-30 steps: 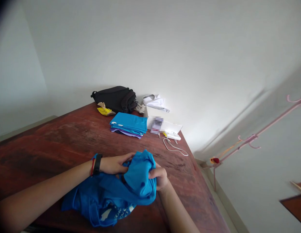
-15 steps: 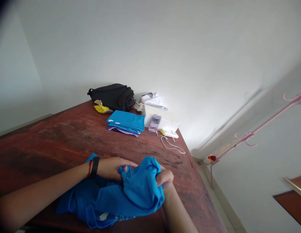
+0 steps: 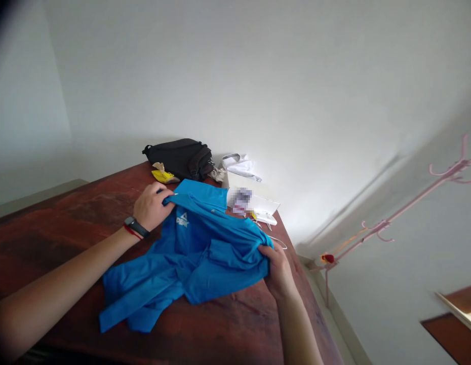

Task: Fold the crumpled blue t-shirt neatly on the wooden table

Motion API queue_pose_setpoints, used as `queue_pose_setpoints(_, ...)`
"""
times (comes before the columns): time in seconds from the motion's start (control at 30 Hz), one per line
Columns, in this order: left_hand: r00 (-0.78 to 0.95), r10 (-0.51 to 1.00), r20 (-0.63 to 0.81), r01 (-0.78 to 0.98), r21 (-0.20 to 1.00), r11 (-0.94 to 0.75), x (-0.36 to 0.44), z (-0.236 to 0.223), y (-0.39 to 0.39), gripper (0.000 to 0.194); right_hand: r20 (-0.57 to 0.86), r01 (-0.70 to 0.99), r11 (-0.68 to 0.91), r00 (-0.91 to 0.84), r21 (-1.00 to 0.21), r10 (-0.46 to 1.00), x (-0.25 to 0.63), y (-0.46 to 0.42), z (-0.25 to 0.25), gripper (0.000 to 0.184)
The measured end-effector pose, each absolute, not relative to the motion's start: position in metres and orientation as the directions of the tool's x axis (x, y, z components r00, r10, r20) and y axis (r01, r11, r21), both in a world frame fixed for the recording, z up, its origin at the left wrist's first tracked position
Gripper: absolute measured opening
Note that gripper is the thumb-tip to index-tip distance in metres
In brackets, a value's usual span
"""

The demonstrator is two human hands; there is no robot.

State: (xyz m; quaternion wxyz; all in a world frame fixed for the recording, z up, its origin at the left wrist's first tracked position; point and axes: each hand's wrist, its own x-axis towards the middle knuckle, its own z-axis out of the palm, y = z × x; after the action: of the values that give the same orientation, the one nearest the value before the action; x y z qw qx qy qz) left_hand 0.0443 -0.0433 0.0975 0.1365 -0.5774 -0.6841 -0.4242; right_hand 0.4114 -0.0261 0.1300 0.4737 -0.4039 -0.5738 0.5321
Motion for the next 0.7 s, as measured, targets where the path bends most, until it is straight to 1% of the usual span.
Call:
queue_pose_setpoints(0.07, -0.311, 0.581, 0.752, 0.901, 0.428, -0.073, 0.032, 0.098, -0.038, 0.007, 0.172, 0.03, 0.181, -0.199, -0.983, 0.965, 0.412, -0.024, 0.138, 0.022)
queue_pose_setpoints(0.1, -0.305, 0.578, 0.757, 0.88, 0.457, -0.134, 0.028, 0.098, -0.036, 0.006, 0.221, 0.068, 0.237, -0.183, -0.969, 0.958, 0.414, -0.023, 0.143, 0.025)
queue_pose_setpoints(0.2, -0.305, 0.658, 0.688, 0.731, 0.612, -0.301, 0.024, 0.099, -0.031, 0.011, 0.342, 0.173, 0.348, -0.063, -0.921, 0.938, 0.426, -0.015, 0.158, 0.031)
queue_pose_setpoints(0.27, -0.311, 0.716, 0.625, 0.622, 0.704, -0.343, 0.023, 0.101, -0.031, 0.014, 0.402, 0.272, 0.376, 0.045, -0.886, 0.915, 0.439, -0.009, 0.168, 0.035)
queue_pose_setpoints(0.33, -0.273, 0.766, 0.582, 0.552, 0.747, -0.37, 0.021, 0.104, -0.035, 0.024, 0.478, 0.416, 0.4, 0.099, -0.816, 0.873, 0.456, -0.008, 0.178, 0.037)
queue_pose_setpoints(0.4, -0.201, 0.812, 0.548, 0.54, 0.754, -0.375, 0.016, 0.108, -0.044, 0.029, 0.556, 0.563, 0.417, 0.094, -0.714, 0.826, 0.475, -0.011, 0.187, 0.036)
queue_pose_setpoints(0.47, -0.134, 0.844, 0.52, 0.584, 0.729, -0.357, 0.011, 0.116, -0.059, 0.027, 0.622, 0.679, 0.419, 0.07, -0.603, 0.78, 0.492, -0.021, 0.194, 0.035)
queue_pose_setpoints(0.57, -0.042, 0.851, 0.523, 0.625, 0.678, -0.386, 0.01, 0.14, -0.091, 0.027, 0.691, 0.787, 0.409, 0.03, -0.462, 0.722, 0.511, -0.038, 0.204, 0.035)
queue_pose_setpoints(0.63, -0.043, 0.826, 0.562, 0.627, 0.659, -0.416, 0.016, 0.163, -0.121, 0.027, 0.746, 0.846, 0.399, -0.002, -0.354, 0.666, 0.519, -0.05, 0.213, 0.034)
queue_pose_setpoints(0.7, -0.075, 0.793, 0.604, 0.646, 0.636, -0.423, 0.025, 0.184, -0.156, 0.024, 0.825, 0.897, 0.395, -0.064, -0.199, 0.562, 0.529, -0.064, 0.221, 0.032)
